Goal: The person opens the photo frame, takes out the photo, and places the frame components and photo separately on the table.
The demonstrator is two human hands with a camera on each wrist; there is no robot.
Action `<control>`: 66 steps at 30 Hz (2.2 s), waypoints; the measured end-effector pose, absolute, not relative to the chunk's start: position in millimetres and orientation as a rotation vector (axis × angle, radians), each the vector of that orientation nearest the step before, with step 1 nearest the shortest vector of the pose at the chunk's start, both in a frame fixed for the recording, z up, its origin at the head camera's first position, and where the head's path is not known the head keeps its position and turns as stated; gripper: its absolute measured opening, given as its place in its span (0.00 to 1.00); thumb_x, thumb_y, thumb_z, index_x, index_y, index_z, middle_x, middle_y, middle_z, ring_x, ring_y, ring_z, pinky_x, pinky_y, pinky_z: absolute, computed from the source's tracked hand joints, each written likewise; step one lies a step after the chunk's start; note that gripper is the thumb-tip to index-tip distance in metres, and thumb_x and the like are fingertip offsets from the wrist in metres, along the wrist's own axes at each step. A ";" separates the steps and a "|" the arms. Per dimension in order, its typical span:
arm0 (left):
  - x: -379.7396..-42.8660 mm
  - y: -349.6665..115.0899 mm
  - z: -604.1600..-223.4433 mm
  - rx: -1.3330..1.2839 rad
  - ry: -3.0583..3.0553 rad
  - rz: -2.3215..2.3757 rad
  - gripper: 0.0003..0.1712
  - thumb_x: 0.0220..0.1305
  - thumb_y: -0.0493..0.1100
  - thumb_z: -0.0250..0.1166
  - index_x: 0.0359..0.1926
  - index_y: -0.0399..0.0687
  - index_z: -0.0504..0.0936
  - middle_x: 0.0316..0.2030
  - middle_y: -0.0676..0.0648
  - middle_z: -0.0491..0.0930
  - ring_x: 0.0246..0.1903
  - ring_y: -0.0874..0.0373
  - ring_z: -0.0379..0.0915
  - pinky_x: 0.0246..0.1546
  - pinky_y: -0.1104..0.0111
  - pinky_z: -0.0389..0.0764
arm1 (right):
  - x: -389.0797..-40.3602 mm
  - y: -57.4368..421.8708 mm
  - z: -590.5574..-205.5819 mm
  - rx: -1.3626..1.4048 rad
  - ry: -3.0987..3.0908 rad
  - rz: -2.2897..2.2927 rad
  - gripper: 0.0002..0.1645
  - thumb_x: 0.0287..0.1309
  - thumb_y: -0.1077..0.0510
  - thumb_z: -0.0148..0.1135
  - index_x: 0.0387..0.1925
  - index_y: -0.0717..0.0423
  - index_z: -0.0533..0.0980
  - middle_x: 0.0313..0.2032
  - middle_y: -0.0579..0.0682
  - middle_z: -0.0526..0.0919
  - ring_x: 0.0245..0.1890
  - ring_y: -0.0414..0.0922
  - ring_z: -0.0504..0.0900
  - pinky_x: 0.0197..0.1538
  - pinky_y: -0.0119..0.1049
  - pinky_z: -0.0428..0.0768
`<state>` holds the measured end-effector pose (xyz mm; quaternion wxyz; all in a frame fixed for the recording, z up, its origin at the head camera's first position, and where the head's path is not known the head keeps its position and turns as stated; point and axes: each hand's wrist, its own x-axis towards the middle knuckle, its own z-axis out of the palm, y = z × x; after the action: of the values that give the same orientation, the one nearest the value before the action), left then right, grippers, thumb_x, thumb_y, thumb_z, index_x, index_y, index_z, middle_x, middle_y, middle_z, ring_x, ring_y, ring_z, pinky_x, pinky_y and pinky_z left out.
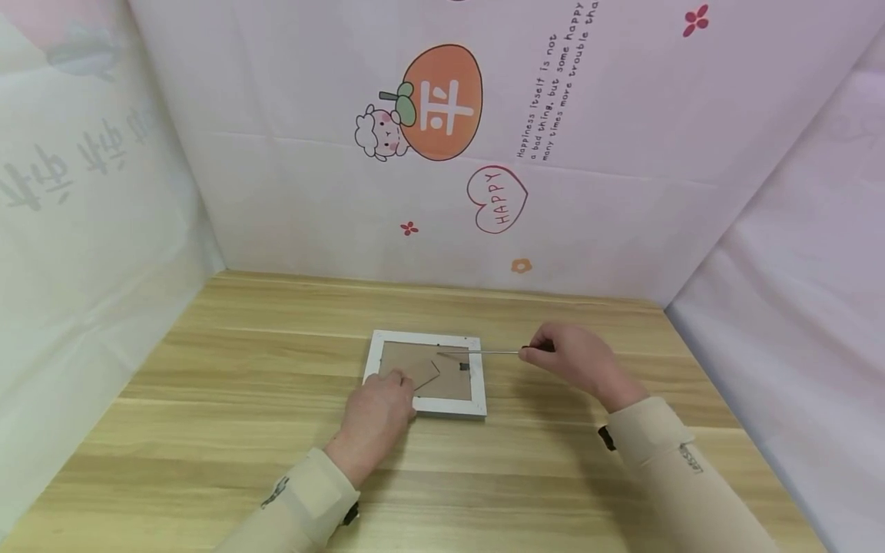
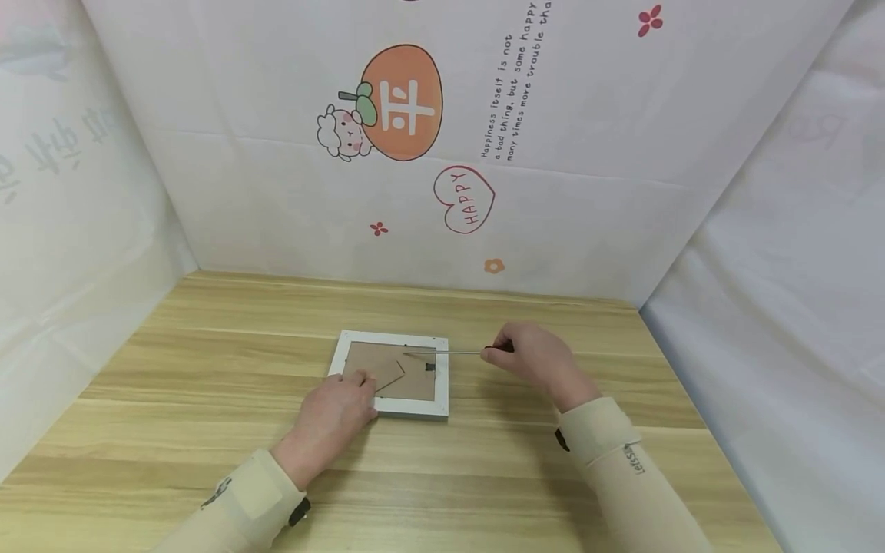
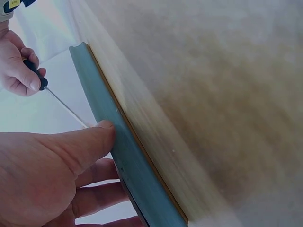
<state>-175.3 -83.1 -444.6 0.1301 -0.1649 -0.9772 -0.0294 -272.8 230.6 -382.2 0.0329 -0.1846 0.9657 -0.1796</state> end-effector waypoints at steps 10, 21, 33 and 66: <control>-173.8 -83.1 -444.5 -0.503 -2.817 -0.087 0.21 0.53 0.53 0.72 0.38 0.41 0.83 0.34 0.46 0.81 0.22 0.52 0.70 0.17 0.64 0.76 | -274.2 226.7 -384.8 -0.560 3.030 -0.449 0.19 0.60 0.33 0.58 0.32 0.42 0.78 0.27 0.39 0.78 0.26 0.41 0.72 0.30 0.39 0.73; -174.3 -83.3 -444.5 -0.501 -2.837 -0.111 0.21 0.54 0.53 0.71 0.40 0.40 0.84 0.36 0.46 0.81 0.24 0.52 0.71 0.18 0.63 0.77 | -288.0 223.4 -377.0 -0.555 3.022 -0.332 0.22 0.61 0.32 0.55 0.34 0.43 0.80 0.29 0.39 0.79 0.26 0.41 0.73 0.27 0.39 0.72; -174.1 -83.6 -443.4 -0.497 -2.837 -0.105 0.21 0.54 0.53 0.71 0.41 0.41 0.84 0.35 0.46 0.81 0.23 0.53 0.70 0.17 0.64 0.77 | -321.2 233.4 -371.2 -0.508 2.770 -0.500 0.29 0.59 0.30 0.56 0.39 0.50 0.81 0.36 0.46 0.81 0.37 0.46 0.75 0.39 0.44 0.75; -172.6 -82.4 -444.9 -0.477 -2.829 -0.048 0.23 0.55 0.54 0.71 0.43 0.40 0.83 0.36 0.46 0.81 0.24 0.53 0.71 0.16 0.64 0.77 | -285.1 229.1 -387.2 -0.556 2.990 -0.524 0.19 0.58 0.33 0.60 0.34 0.42 0.80 0.31 0.39 0.81 0.31 0.41 0.75 0.37 0.41 0.76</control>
<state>-172.6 -82.4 -444.9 0.1358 -0.1647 -0.9768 -0.0167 -285.1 229.1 -387.2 0.0280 -0.1802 0.9685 -0.1697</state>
